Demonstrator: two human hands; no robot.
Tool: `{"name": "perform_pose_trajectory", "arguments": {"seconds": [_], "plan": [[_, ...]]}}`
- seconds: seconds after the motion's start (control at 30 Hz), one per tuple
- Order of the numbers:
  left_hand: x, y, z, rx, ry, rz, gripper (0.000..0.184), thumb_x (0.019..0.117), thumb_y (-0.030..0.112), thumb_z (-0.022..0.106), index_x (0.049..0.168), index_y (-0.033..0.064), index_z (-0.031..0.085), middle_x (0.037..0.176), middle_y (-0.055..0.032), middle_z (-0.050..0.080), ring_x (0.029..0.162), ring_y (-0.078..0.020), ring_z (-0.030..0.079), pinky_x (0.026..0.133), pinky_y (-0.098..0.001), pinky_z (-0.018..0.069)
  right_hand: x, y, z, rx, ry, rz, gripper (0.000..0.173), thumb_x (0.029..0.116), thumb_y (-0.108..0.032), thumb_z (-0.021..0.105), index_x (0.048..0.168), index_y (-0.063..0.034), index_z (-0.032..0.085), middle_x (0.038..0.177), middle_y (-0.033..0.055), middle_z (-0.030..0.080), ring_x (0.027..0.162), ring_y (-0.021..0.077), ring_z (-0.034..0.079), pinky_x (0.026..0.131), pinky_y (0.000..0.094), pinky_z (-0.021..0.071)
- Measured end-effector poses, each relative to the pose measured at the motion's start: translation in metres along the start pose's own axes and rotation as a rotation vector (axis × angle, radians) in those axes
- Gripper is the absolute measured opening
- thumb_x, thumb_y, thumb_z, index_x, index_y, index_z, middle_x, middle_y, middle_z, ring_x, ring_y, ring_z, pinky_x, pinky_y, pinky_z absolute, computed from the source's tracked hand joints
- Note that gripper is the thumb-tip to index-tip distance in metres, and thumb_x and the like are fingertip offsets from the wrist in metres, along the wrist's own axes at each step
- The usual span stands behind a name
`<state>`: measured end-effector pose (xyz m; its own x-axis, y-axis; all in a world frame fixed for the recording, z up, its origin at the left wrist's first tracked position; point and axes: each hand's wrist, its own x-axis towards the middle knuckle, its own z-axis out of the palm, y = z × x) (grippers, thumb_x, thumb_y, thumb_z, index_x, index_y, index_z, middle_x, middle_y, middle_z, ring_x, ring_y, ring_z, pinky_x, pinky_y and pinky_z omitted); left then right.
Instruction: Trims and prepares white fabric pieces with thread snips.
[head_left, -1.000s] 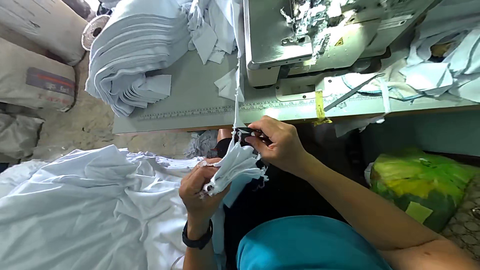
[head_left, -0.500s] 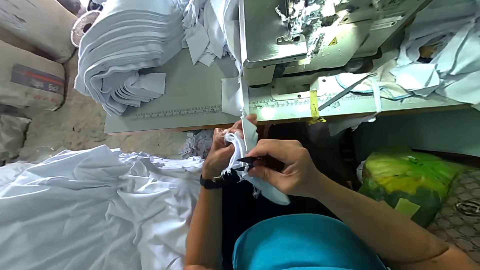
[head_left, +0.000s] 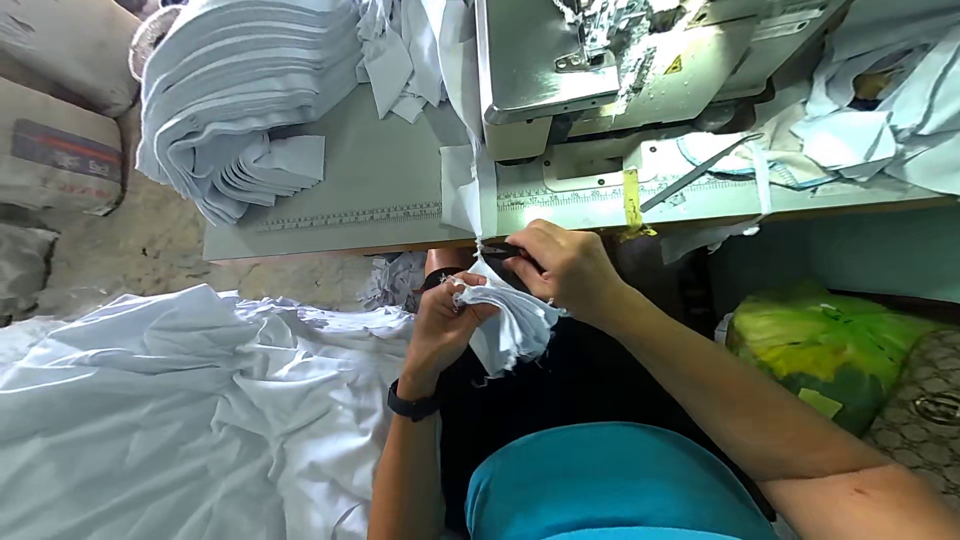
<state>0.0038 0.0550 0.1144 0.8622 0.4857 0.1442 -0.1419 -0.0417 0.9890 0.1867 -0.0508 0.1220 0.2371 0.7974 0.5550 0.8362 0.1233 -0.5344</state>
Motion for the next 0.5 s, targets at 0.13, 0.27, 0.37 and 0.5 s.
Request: {"name": "perform_pose_trajectory", "arguments": {"seconds": [0.13,0.27,0.37,0.5], "plan": [[-0.009,0.011,0.013,0.12,0.106,0.005,0.019,0.0886,0.002,0.073,0.104,0.0134,0.07,0.102,0.0098,0.071,0.09,0.0006,0.068,0.08,-0.023,0.0599,0.013,-0.006,0.003,0.244,-0.006,0.028,0.016,0.0961,-0.004,0.062,0.098,0.0072,0.073,0.086,0.0163,0.071,0.077,0.02,0.069,0.071,0.03,0.057],[-0.02,0.009,0.014,0.156,0.297,0.039,0.041,0.0962,0.007,0.066,0.134,0.0206,0.056,0.107,0.0115,0.069,0.091,-0.001,0.068,0.081,-0.0244,0.0598,0.012,-0.009,-0.029,0.744,-0.08,0.496,0.01,0.0957,-0.011,0.065,0.103,-0.0033,0.066,0.08,-0.0067,0.065,0.059,-0.0059,0.054,0.052,0.0112,0.0458],[-0.023,-0.002,0.021,0.137,0.372,0.065,0.054,0.0982,0.007,0.064,0.146,0.0224,0.045,0.113,0.0098,0.07,0.096,-0.0037,0.069,0.084,-0.0272,0.0603,-0.013,0.001,-0.03,0.887,-0.221,0.49,0.072,0.0827,-0.048,0.079,0.135,-0.0031,0.056,0.088,-0.0067,0.063,0.065,-0.0018,0.053,0.052,0.0145,0.045],[-0.024,-0.008,0.039,0.208,0.428,0.038,0.055,0.0938,0.002,0.065,0.144,0.0101,0.044,0.11,0.0064,0.068,0.094,-0.003,0.068,0.082,-0.0255,0.0593,-0.031,-0.023,-0.011,0.709,-0.14,0.395,0.081,0.0836,-0.047,0.08,0.143,0.0008,0.052,0.105,0.0045,0.07,0.086,0.0014,0.066,0.074,0.0186,0.0572]]}}
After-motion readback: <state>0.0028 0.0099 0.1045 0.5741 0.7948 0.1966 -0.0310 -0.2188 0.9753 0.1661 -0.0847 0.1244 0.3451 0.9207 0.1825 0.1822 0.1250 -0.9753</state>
